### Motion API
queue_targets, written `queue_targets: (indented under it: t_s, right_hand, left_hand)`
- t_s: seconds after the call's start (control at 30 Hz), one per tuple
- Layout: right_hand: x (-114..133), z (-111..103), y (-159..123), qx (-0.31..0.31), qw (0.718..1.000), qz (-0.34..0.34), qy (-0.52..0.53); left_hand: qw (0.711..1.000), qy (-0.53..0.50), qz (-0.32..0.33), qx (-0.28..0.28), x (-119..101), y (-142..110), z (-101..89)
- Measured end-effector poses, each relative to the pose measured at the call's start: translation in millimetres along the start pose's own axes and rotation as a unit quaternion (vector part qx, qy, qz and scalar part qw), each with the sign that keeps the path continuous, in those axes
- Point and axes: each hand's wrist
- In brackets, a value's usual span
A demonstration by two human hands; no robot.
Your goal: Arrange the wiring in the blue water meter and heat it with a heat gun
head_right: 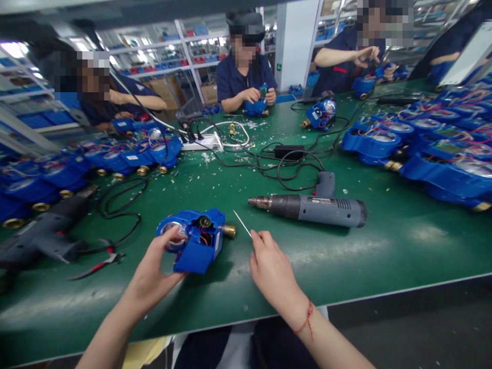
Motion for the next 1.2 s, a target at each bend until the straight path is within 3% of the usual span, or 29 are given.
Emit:
queue_targets:
  t_s: [0.2,0.37,0.53,0.63,0.73,0.8,1.0,1.2]
  right_hand:
    - [6.5,1.4,24.6,0.009,0.998,-0.036,-0.054]
    - [14.4,6.3,24.2,-0.003,0.997,-0.067,-0.040]
    - [16.4,12.1,18.6,-0.009,0.995,-0.097,0.028]
    - [17.8,14.4,17.8,-0.014,0.991,-0.108,0.076]
    - [23.4,15.7,16.6,-0.037,0.989,-0.117,0.080]
    - [29.0,16.9,15.4,-0.044,0.986,-0.133,0.095]
    - [40.6,28.5,18.9,-0.010,0.975,-0.148,0.167]
    - [41.1,34.8,37.8,-0.003,0.958,-0.128,0.256]
  left_hand:
    - [0.986,0.124,0.058,0.096,-6.7,16.3,-12.5]
    - [0.964,0.174,0.106,0.173,-14.5,32.2,-23.1]
    - [0.956,0.124,0.127,0.234,-7.8,53.1,-43.9]
    - [0.966,0.001,0.077,0.246,6.5,67.6,-55.7]
    - [0.959,-0.162,-0.020,0.232,20.0,82.3,-59.0]
    - [0.953,-0.215,-0.053,0.205,25.2,91.6,-56.5]
    - [0.953,-0.250,-0.086,0.147,19.7,108.3,-48.4]
    - [0.960,-0.228,-0.143,0.078,0.3,96.7,-46.8]
Point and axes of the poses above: each hand's wrist, its own y-axis towards the middle knuckle, its own z-axis out of the palm, x = y × z, and after that the axes turned 11 degrees about x, right-handed
